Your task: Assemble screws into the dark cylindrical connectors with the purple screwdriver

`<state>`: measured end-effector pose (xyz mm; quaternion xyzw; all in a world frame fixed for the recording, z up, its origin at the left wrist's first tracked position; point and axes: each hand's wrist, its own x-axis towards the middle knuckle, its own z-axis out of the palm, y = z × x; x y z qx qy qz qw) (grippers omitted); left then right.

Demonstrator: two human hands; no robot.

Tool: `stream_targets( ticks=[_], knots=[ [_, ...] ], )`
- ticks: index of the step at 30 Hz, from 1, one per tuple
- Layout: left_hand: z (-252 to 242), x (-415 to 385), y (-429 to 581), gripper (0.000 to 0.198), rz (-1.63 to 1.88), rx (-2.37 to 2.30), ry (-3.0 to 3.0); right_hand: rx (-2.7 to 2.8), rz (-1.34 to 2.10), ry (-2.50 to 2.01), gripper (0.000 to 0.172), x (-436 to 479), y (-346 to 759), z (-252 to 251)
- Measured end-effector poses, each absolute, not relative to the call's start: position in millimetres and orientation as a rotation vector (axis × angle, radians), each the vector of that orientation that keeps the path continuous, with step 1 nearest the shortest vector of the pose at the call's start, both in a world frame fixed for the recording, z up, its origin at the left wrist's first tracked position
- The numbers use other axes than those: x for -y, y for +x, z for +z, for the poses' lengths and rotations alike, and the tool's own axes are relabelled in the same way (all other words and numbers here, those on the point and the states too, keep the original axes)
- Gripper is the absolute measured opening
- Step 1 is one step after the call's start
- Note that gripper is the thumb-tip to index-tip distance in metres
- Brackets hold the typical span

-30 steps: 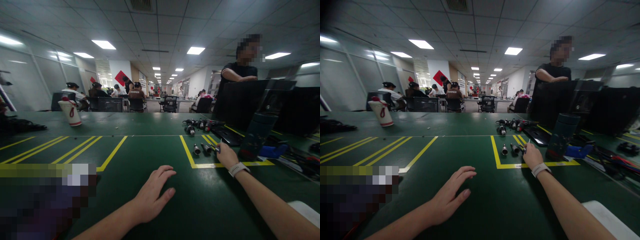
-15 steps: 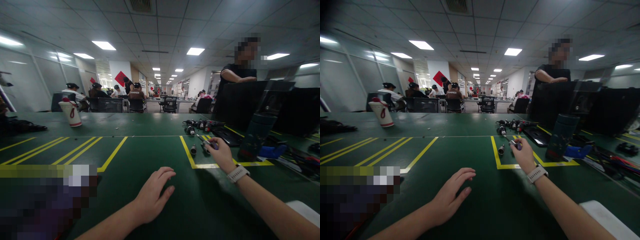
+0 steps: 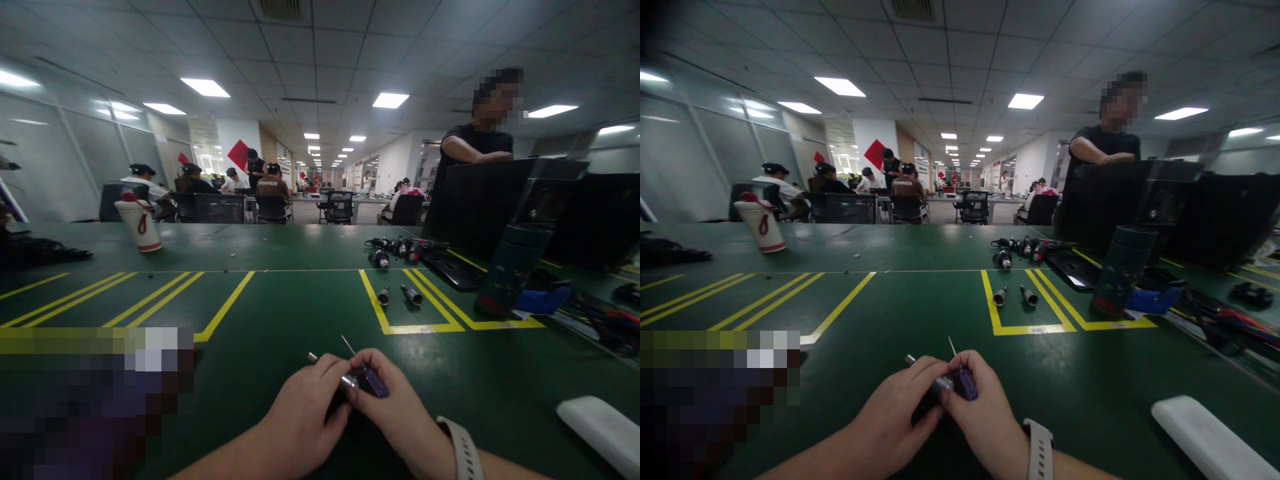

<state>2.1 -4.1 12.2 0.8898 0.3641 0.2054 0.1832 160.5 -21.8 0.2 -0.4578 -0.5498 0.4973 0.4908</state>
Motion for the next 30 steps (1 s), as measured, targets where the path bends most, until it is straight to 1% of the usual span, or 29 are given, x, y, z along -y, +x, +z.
stream_targets(
  ticks=[4,9,14,17,20,22,24,27,30],
  knots=[
    [22,5,1,0.040,0.434,-1.066,2.617,1.357,1.277,-1.135,0.021,19,164,4],
    [31,8,2,0.032,0.352,-1.020,2.778,1.353,1.300,-1.151,0.019,14,168,3],
    [32,7,3,0.041,0.345,-0.882,2.972,1.251,1.308,-1.111,0.023,13,168,1],
    [32,7,2,0.045,0.348,-0.784,3.064,1.167,1.310,-1.111,0.022,13,168,0],
    [31,7,0,0.046,0.418,-0.630,3.102,1.092,1.324,-1.089,0.019,13,168,-3],
    [28,7,-1,0.045,0.536,-0.592,3.045,1.055,1.326,-1.066,0.016,13,169,-3],
    [23,6,-1,0.044,0.715,-0.688,2.890,1.024,1.320,-1.065,0.016,12,170,-2],
    [15,0,-3,0.042,0.952,-0.886,2.633,1.038,1.248,-1.103,0.024,10,171,1],
    [14,-5,-5,0.035,1.002,-0.919,2.575,1.118,1.104,-1.121,0.026,7,174,3]
  ],
)
